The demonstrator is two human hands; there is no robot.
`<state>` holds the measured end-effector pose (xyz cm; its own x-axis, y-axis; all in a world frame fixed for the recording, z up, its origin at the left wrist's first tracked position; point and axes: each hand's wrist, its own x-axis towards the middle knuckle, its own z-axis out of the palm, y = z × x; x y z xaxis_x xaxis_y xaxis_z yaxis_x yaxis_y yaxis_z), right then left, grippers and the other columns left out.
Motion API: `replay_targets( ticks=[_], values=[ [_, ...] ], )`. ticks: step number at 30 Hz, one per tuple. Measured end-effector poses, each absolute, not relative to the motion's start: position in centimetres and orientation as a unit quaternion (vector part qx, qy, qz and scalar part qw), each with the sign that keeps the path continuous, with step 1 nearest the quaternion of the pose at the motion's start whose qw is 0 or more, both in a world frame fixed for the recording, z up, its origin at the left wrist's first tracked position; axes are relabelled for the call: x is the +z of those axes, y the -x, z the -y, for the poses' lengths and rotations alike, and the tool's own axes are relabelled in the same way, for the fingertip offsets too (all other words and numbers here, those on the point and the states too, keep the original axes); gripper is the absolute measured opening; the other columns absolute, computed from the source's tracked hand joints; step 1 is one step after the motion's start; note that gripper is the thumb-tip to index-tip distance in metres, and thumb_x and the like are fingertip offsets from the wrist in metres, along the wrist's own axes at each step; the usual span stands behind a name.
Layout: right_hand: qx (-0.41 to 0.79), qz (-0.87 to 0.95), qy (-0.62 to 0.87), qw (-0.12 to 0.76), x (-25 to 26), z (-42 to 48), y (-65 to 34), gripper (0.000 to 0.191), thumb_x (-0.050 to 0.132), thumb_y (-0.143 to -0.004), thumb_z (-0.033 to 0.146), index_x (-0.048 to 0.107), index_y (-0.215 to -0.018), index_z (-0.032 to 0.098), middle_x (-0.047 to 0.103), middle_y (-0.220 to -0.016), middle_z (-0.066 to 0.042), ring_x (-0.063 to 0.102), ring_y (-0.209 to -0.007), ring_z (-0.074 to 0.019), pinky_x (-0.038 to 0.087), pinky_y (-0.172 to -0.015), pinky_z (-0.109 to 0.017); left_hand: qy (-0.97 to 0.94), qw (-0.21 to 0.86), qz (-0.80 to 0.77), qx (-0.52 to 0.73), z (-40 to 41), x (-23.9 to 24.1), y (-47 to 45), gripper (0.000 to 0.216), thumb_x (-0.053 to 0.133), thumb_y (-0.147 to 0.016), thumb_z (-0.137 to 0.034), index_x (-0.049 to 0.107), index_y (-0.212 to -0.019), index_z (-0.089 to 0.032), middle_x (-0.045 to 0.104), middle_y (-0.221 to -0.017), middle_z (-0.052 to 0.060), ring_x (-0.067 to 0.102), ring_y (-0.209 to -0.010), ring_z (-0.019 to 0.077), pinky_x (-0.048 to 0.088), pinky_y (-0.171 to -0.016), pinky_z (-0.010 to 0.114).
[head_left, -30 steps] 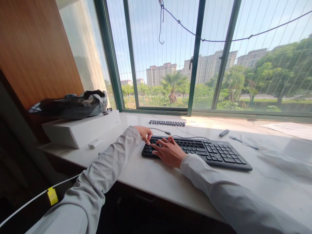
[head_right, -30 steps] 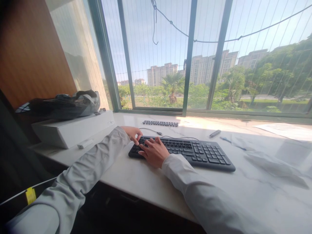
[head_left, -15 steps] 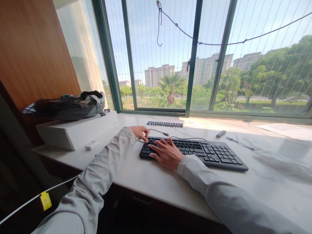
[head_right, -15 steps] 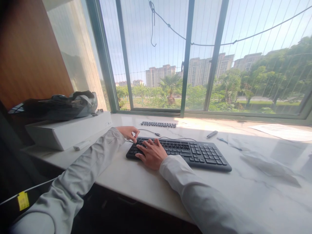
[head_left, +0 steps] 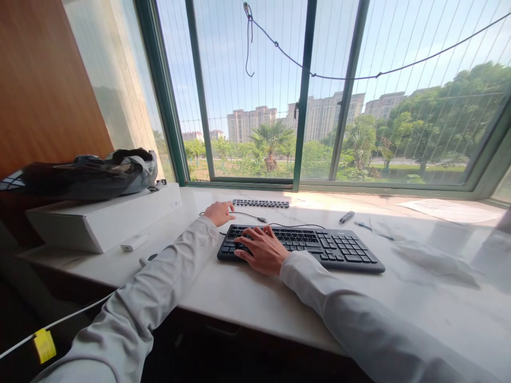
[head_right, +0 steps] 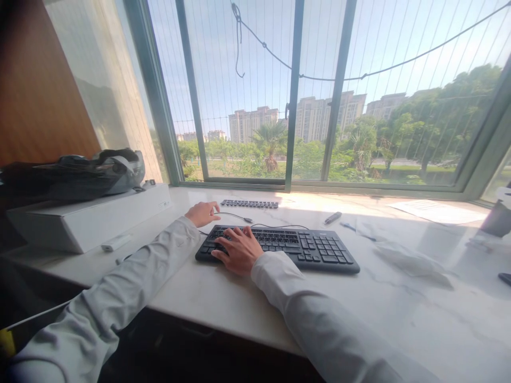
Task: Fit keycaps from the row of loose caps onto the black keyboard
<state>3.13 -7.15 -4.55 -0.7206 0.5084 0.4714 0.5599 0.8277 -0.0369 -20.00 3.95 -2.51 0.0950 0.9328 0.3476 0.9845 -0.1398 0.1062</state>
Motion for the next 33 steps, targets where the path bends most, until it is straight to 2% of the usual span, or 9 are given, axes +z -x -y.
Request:
replay_targets(
  ticks=[8, 12, 15, 17, 19, 23, 27, 30, 33],
  values=[
    [-0.082, 0.93, 0.276, 0.228, -4.3, 7.2, -3.5, 0.044, 0.033, -0.093, 0.053, 0.054, -0.124, 0.029, 0.056, -0.118, -0.006, 0.047, -0.104, -0.019, 0.026, -0.09, -0.037, 0.687, 0.079, 0.712, -0.12, -3.7, -2.7, 19.4, 0.037, 0.05, -0.078, -0.054, 0.065, -0.098, -0.027, 0.067, -0.097, 0.006, 0.061, -0.09, 0.0229, 0.045, -0.079, 0.032],
    [-0.116, 0.915, 0.296, 0.25, -3.3, 7.0, -3.9, 0.037, 0.033, -0.096, 0.041, 0.065, -0.105, 0.024, 0.062, -0.103, -0.006, 0.053, -0.094, -0.016, 0.028, -0.086, -0.033, 0.68, 0.086, 0.721, -0.107, -3.8, -2.8, 19.4, 0.039, 0.05, -0.077, -0.055, 0.067, -0.1, -0.028, 0.067, -0.104, 0.007, 0.06, -0.094, 0.0253, 0.045, -0.082, 0.035],
    [-0.132, 0.882, 0.362, 0.271, -2.3, 5.9, -5.2, 0.033, 0.033, -0.096, 0.031, 0.065, -0.097, 0.021, 0.065, -0.09, -0.005, 0.055, -0.084, -0.0143, 0.03, -0.08, -0.03, 0.676, 0.09, 0.724, -0.102, -3.8, -2.9, 19.4, 0.039, 0.049, -0.078, -0.055, 0.068, -0.1, -0.028, 0.066, -0.106, 0.008, 0.06, -0.095, 0.0249, 0.044, -0.083, 0.035],
    [-0.14, 0.879, 0.378, 0.255, -1.6, 4.8, -6.6, 0.029, 0.042, -0.093, 0.036, 0.066, -0.096, 0.02, 0.067, -0.088, -0.005, 0.056, -0.083, -0.0151, 0.031, -0.079, -0.03, 0.677, 0.093, 0.724, -0.1, -3.9, -2.9, 19.5, 0.04, 0.048, -0.078, -0.055, 0.068, -0.1, -0.028, 0.066, -0.107, 0.008, 0.06, -0.096, 0.0241, 0.044, -0.083, 0.034],
    [-0.131, 0.884, 0.388, 0.223, -1.1, 3.6, -8.2, 0.027, 0.05, -0.089, 0.041, 0.069, -0.086, 0.021, 0.067, -0.084, -0.004, 0.056, -0.081, -0.016, 0.032, -0.077, -0.03, 0.676, 0.098, 0.724, -0.095, -3.9, -2.9, 19.5, 0.04, 0.048, -0.078, -0.055, 0.068, -0.1, -0.029, 0.066, -0.107, 0.008, 0.06, -0.096, 0.0238, 0.044, -0.083, 0.034],
    [-0.031, 0.879, 0.44, 0.18, -0.2, 1.9, -11.5, 0.028, 0.06, -0.079, 0.05, 0.072, -0.086, 0.026, 0.065, -0.077, 0.0, 0.053, -0.067, -0.0123, 0.032, -0.059, -0.025, 0.677, 0.099, 0.724, -0.089, -3.9, -2.9, 19.5, 0.039, 0.048, -0.077, -0.055, 0.068, -0.1, -0.029, 0.066, -0.106, 0.008, 0.06, -0.095, 0.0239, 0.045, -0.082, 0.034],
    [0.06, 0.88, 0.455, 0.122, 0.4, 0.9, -14.3, 0.043, 0.062, -0.068, 0.063, 0.075, -0.083, 0.024, 0.061, -0.064, 0.0, 0.05, -0.062, -0.0116, 0.031, -0.055, -0.024, 0.678, 0.099, 0.721, -0.101, -4.0, -2.9, 19.5, 0.038, 0.049, -0.076, -0.054, 0.069, -0.098, -0.029, 0.067, -0.104, 0.008, 0.06, -0.094, 0.0248, 0.045, -0.082, 0.036],
    [0.07, 0.873, 0.476, 0.072, 0.4, 0.3, -15.9, 0.04, 0.069, -0.06, 0.061, 0.076, -0.078, 0.026, 0.063, -0.065, 0.0, 0.052, -0.063, -0.0125, 0.033, -0.056, -0.025, 0.677, 0.098, 0.722, -0.107, -4.1, -3.0, 19.5, 0.037, 0.05, -0.076, -0.053, 0.07, -0.096, -0.029, 0.067, -0.103, 0.008, 0.06, -0.094, 0.0252, 0.044, -0.083, 0.037],
    [0.081, 0.871, 0.481, 0.05, 0.3, -0.3, -17.0, 0.038, 0.071, -0.058, 0.059, 0.076, -0.077, 0.026, 0.064, -0.064, 0.0, 0.052, -0.062, -0.0127, 0.034, -0.056, -0.024, 0.676, 0.099, 0.723, -0.106, -4.0, -3.0, 19.5, 0.037, 0.05, -0.075, -0.054, 0.07, -0.095, -0.03, 0.067, -0.103, 0.007, 0.06, -0.094, 0.0263, 0.045, -0.082, 0.038]
  ],
)
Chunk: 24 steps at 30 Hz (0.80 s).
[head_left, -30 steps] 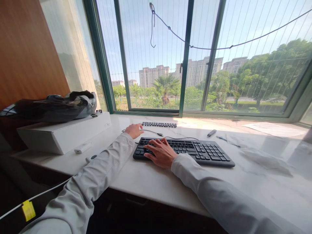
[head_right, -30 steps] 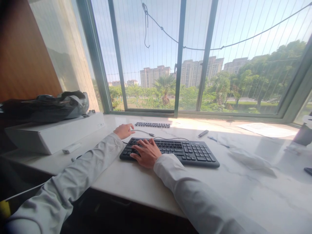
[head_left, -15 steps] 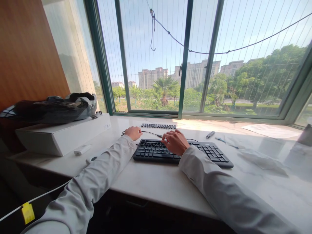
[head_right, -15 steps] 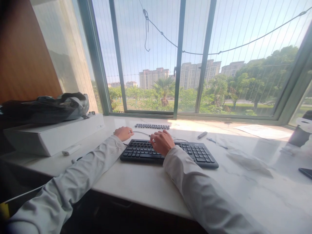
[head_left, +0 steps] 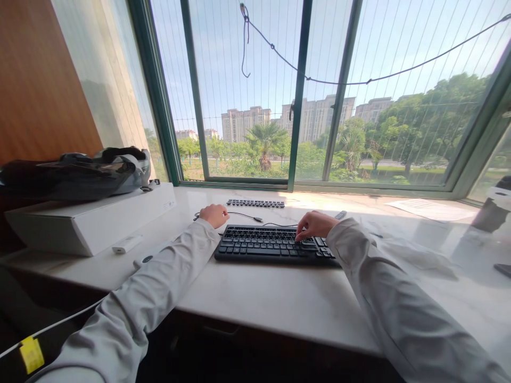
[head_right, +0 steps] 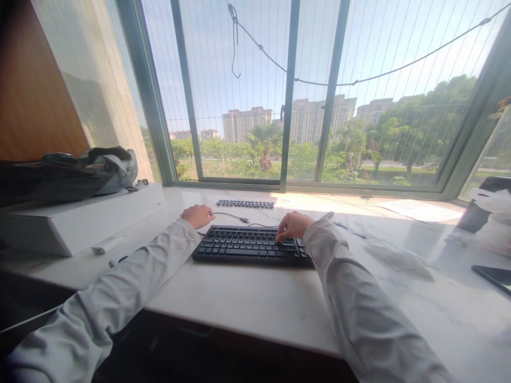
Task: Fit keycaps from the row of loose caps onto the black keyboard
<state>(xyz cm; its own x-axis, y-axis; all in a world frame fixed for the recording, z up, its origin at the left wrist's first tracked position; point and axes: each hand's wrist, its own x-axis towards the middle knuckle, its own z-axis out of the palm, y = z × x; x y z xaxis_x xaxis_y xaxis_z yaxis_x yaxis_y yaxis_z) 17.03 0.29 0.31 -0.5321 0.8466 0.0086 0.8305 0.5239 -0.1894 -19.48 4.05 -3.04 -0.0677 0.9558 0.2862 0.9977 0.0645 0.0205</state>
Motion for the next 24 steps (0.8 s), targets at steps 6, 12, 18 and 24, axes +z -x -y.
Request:
replay_targets(
  ticks=[6, 12, 18, 24],
  values=[
    [0.103, 0.868, 0.485, 0.026, 0.3, -0.6, -18.1, 0.037, 0.073, -0.057, 0.056, 0.077, -0.078, 0.026, 0.066, -0.066, 0.0, 0.055, -0.063, -0.014, 0.037, -0.057, -0.024, 0.665, 0.105, 0.732, -0.104, -3.9, -3.1, 19.5, 0.038, 0.051, -0.074, -0.056, 0.07, -0.095, -0.031, 0.068, -0.103, 0.007, 0.061, -0.094, 0.0258, 0.045, -0.081, 0.036],
    [0.094, 0.866, 0.489, 0.034, 0.5, -0.6, -18.2, 0.039, 0.072, -0.057, 0.058, 0.077, -0.08, 0.027, 0.067, -0.067, 0.0, 0.057, -0.065, -0.0146, 0.038, -0.058, -0.024, 0.665, 0.113, 0.731, -0.103, -3.7, -3.0, 19.4, 0.037, 0.048, -0.076, -0.055, 0.07, -0.095, -0.033, 0.068, -0.101, 0.006, 0.061, -0.092, 0.0254, 0.045, -0.079, 0.035],
    [-0.02, 0.805, 0.588, 0.075, 0.6, 0.0, -18.6, 0.047, 0.051, -0.076, 0.065, 0.075, -0.08, 0.025, 0.069, -0.086, -0.008, 0.061, -0.072, -0.0192, 0.042, -0.062, -0.03, 0.656, 0.142, 0.733, -0.11, -3.1, -2.5, 18.8, 0.038, 0.044, -0.078, -0.056, 0.069, -0.095, -0.032, 0.069, -0.1, 0.005, 0.062, -0.09, 0.0241, 0.044, -0.077, 0.032],
    [-0.056, 0.743, 0.661, 0.085, -0.4, -0.7, -19.0, 0.045, 0.051, -0.081, 0.055, 0.07, -0.099, 0.018, 0.067, -0.099, -0.017, 0.061, -0.093, -0.0281, 0.045, -0.077, -0.041, 0.712, 0.163, 0.675, -0.106, -4.0, -0.3, 15.8, 0.037, 0.042, -0.081, -0.053, 0.068, -0.096, -0.031, 0.069, -0.094, 0.003, 0.061, -0.086, 0.0221, 0.043, -0.075, 0.029]
  ],
)
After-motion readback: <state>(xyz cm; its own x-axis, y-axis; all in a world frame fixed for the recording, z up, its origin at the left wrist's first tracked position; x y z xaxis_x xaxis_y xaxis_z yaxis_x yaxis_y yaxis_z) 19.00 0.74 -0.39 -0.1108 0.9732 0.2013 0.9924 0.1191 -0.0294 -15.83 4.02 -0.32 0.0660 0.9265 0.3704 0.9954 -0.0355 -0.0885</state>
